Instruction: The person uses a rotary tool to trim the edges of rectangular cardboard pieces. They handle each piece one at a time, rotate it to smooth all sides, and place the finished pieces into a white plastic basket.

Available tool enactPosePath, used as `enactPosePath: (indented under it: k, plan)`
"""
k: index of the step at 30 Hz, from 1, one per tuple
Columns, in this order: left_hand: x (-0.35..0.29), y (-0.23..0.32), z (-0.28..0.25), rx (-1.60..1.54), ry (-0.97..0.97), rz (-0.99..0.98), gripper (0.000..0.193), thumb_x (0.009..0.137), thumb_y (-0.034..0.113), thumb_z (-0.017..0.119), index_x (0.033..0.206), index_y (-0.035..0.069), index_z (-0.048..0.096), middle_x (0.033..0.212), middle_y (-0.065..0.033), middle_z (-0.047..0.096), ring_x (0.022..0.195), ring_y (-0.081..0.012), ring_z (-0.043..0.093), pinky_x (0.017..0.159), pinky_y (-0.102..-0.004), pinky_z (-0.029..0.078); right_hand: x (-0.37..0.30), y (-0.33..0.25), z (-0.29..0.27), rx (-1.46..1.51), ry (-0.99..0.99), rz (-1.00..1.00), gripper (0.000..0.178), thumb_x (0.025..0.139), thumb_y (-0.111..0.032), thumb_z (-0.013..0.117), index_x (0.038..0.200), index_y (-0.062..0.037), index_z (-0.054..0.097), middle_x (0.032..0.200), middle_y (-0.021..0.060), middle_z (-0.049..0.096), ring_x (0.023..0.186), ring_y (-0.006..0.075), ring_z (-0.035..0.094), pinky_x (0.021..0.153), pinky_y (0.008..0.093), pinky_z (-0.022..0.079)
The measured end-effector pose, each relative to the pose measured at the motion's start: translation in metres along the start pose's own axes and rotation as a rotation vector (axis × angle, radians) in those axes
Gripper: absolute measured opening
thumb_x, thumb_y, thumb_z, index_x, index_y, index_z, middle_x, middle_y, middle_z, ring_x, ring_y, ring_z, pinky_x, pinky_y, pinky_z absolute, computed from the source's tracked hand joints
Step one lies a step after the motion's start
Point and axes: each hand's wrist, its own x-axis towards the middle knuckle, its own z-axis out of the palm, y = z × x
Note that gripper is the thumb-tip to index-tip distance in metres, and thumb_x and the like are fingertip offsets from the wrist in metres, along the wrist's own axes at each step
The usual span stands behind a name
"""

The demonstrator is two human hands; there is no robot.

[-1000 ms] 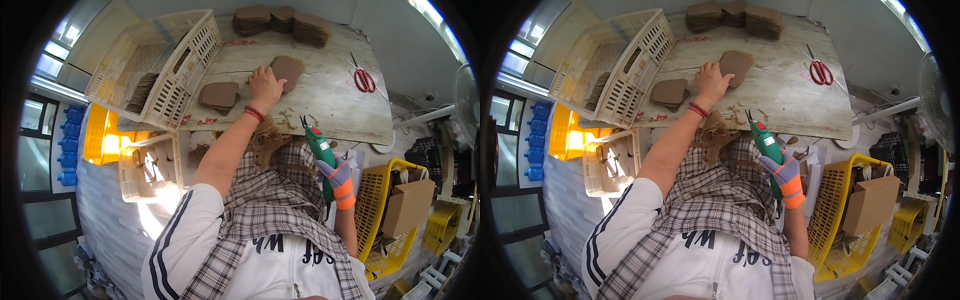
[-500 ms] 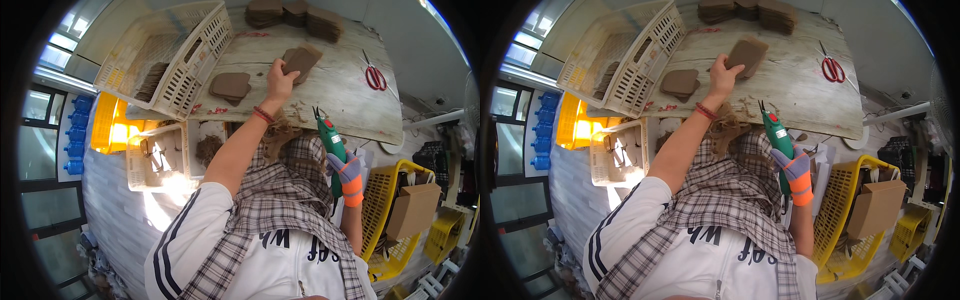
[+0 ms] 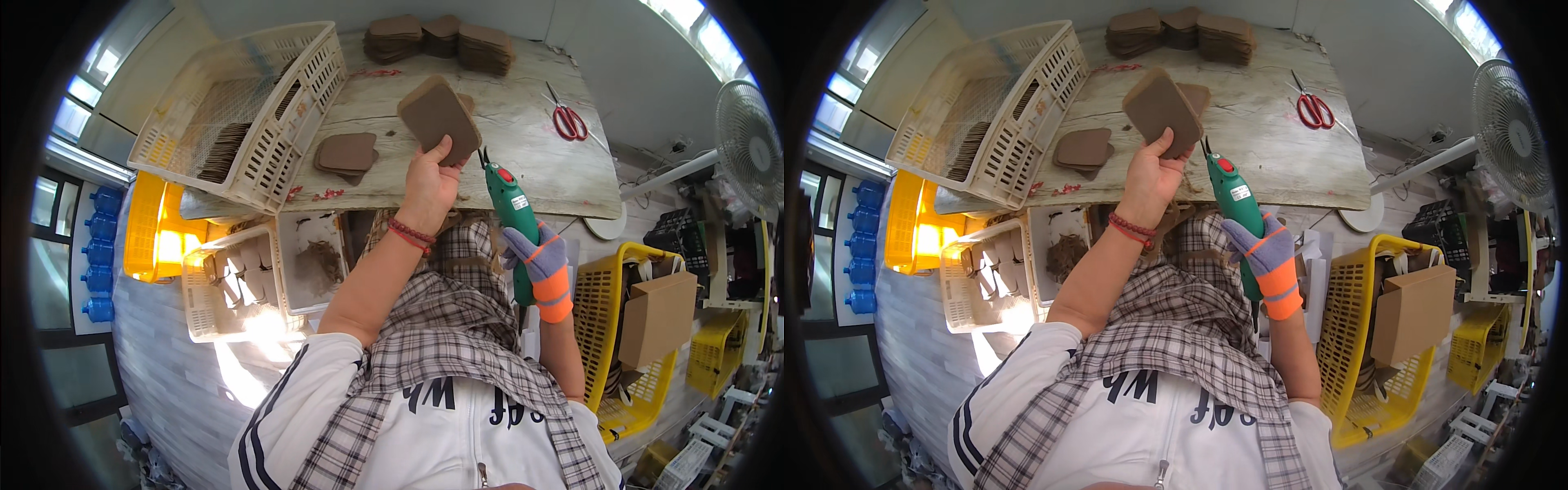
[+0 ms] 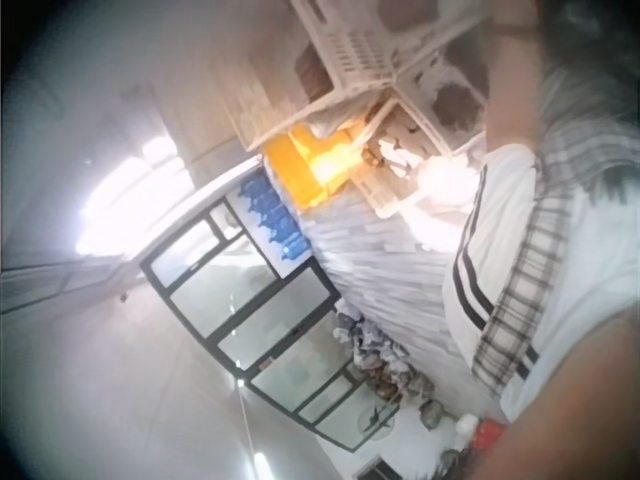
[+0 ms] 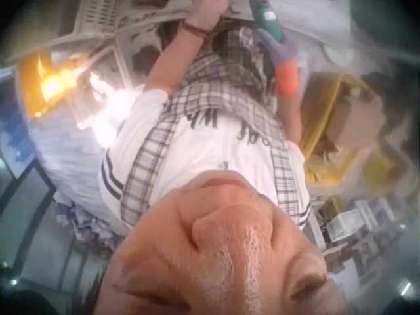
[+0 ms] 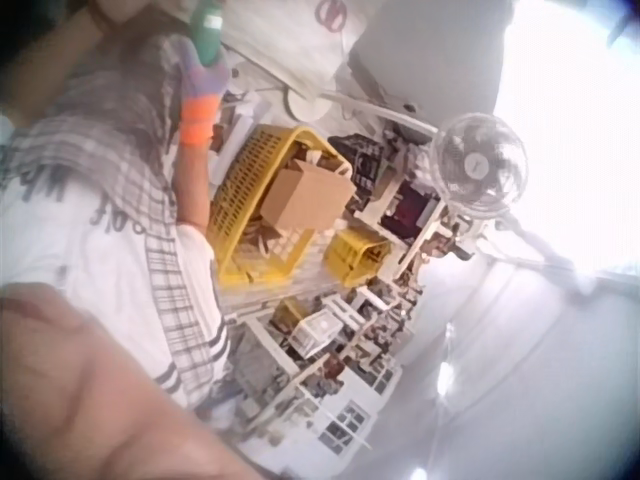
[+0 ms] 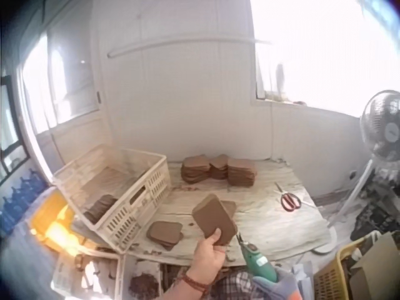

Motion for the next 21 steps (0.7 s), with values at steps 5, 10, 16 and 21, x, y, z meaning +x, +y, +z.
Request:
enactPosePath:
  k: [5,10,16,21]
  plan:
    - [-0.009,-0.003,0.002,-0.014,-0.007,-0.034,0.041,0.086,0.000,0.058,0.124,0.006,0.043,0.120,-0.0100,0.053,0.109,-0.0262,0.053,0.093,-0.0419,0.045,-0.004,-0.006,0.000,0.012,-0.020,-0.003,0.033,0.080,-0.020,0.073,0.095,0.0017,0.054,0.066,0.0067,0.061,0.049,0.0120,0.058,0.044,0.0221,0.045]
    - [-0.013,-0.006,-0.004,0.037,-0.061,-0.064,0.038,0.087,0.000,0.058,0.122,0.006,0.045,0.119,-0.0098,0.055,0.109,-0.0259,0.054,0.094,-0.0429,0.045,-0.006,-0.010,-0.002,-0.004,-0.019,-0.008,0.030,0.080,-0.017,0.073,0.096,0.0013,0.055,0.069,0.0069,0.062,0.051,0.0116,0.058,0.045,0.0222,0.046]
    - [-0.029,-0.005,-0.003,0.167,-0.104,-0.073,0.031,0.087,-0.001,0.056,0.118,0.005,0.050,0.116,-0.0087,0.058,0.107,-0.0246,0.056,0.096,-0.0413,0.045,-0.008,-0.013,-0.003,-0.013,-0.006,-0.016,0.032,0.079,-0.017,0.073,0.099,0.0015,0.056,0.071,0.0055,0.062,0.053,0.0107,0.058,0.046,0.0220,0.046]
    - [-0.041,-0.007,-0.012,0.283,-0.139,-0.125,0.029,0.086,-0.001,0.057,0.114,0.004,0.051,0.111,-0.0090,0.061,0.102,-0.0224,0.059,0.093,-0.0393,0.048,-0.005,-0.016,-0.005,-0.039,0.018,-0.019,0.032,0.079,-0.018,0.073,0.098,0.0018,0.056,0.069,0.0054,0.061,0.051,0.0105,0.056,0.046,0.0223,0.045]
